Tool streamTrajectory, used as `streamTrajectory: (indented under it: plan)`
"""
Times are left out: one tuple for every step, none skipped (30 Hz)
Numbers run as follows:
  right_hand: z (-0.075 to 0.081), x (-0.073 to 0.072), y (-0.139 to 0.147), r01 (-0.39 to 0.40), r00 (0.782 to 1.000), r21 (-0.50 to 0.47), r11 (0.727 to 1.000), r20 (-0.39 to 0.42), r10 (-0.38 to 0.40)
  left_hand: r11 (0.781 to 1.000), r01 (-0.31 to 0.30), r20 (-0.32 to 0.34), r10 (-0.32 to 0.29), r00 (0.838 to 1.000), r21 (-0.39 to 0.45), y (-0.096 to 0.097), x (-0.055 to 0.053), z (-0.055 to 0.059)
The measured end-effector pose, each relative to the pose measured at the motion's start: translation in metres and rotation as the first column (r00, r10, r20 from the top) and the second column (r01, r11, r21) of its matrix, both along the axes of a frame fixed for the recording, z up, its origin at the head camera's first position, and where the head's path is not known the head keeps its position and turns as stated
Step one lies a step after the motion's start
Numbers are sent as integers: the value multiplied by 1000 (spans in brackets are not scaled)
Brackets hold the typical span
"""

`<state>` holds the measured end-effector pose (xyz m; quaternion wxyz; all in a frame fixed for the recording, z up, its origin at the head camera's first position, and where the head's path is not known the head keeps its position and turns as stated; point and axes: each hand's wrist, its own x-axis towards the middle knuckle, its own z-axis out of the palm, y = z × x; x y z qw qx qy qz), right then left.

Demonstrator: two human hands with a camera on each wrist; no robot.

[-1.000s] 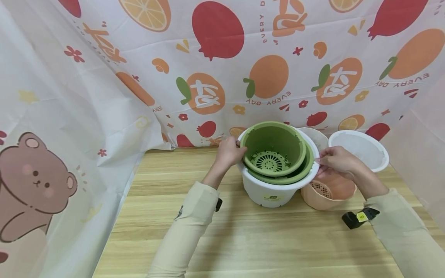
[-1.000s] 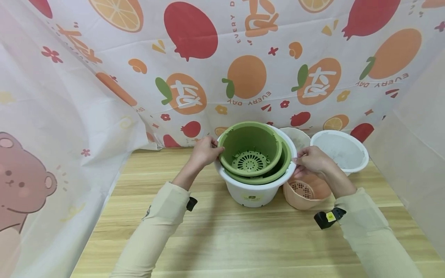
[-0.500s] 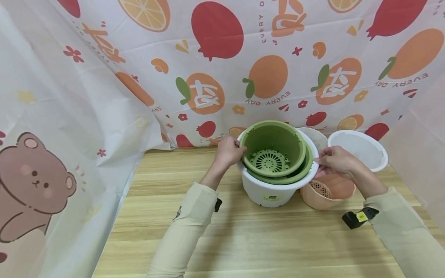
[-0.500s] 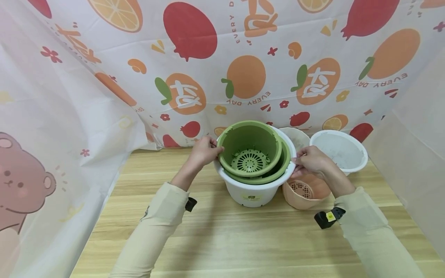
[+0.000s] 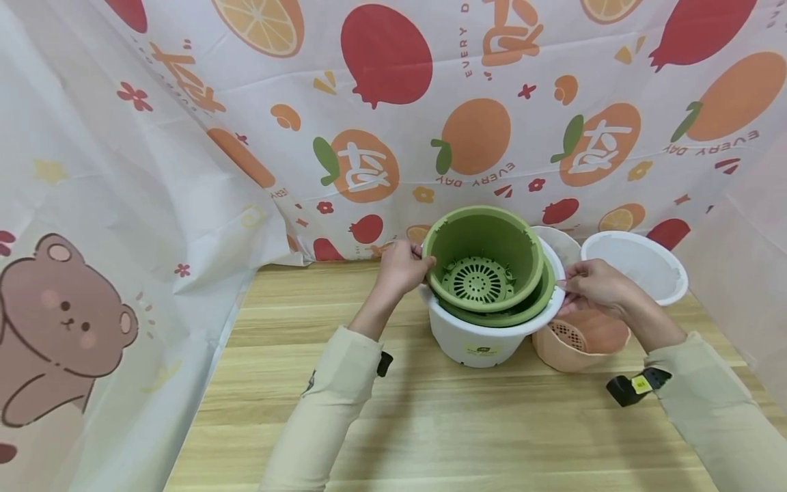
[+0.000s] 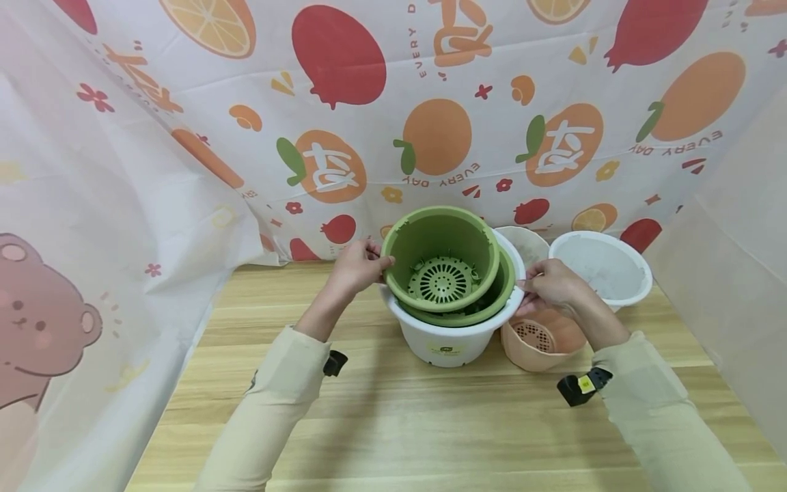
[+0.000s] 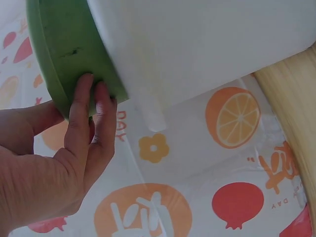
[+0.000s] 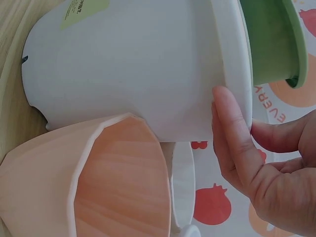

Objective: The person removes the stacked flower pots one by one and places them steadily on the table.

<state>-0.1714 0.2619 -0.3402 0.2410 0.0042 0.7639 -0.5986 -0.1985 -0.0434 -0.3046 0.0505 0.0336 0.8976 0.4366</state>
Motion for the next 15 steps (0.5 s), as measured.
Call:
streamTrajectory:
  plan:
    - [0,0,0,0,1000,2,1000,0,0,1000,-2,0,2,1000,9,0,1,1]
    - [0,0,0,1,1000,3,1000,1,-1,1000,-5,-3,5,1000,16,-1,2,3]
    - [0,0,0,3,1000,3,1000,1,-3,1000,-7,-9,7,1000,19,-1,3,4]
    - [0,0,0,4,1000,4,1000,2,-4,1000,-7,-15,8,1000,19,-2,4,5]
    - [0,0,0,6,1000,5,1000,4,-6,1000,-8,-19,8,1000,21,-2,5,6]
    - [-1,0,0,8,1000,5,1000,4,-8,1000,-6,-22,7,1000,26,-3,6,7]
    - [-1,0,0,9,1000,4,1000,3,-9,999,-4,-24,5,1000,31,-3,6,8]
    - [-1,0,0,9,1000,4,1000,3,-9,999,-3,-22,3,1000,40,-4,7,9]
    - [-1,0,0,9,1000,4,1000,2,-9,999,-1,-16,2,1000,53,-4,8,11]
    - [-1,0,0,9,1000,3,1000,2,-9,998,-2,-8,3,1000,67,-5,9,12]
    - [-1,0,1,7,1000,3,1000,1,-7,997,-3,-1,3,1000,79,-5,10,13]
    - [-1,0,1,7,1000,3,1000,1,-7,996,-4,8,4,1000,94,-6,11,15]
    - [-1,0,1,6,1000,3,1000,0,-6,994,-6,16,4,1000,109,-6,12,16]
    - [-1,0,1,6,1000,3,1000,1,-6,992,-6,22,3,1000,127,-7,13,17]
    - [-1,1,1,6,1000,2,1000,1,-6,990,-5,26,2,1000,142,-8,13,18]
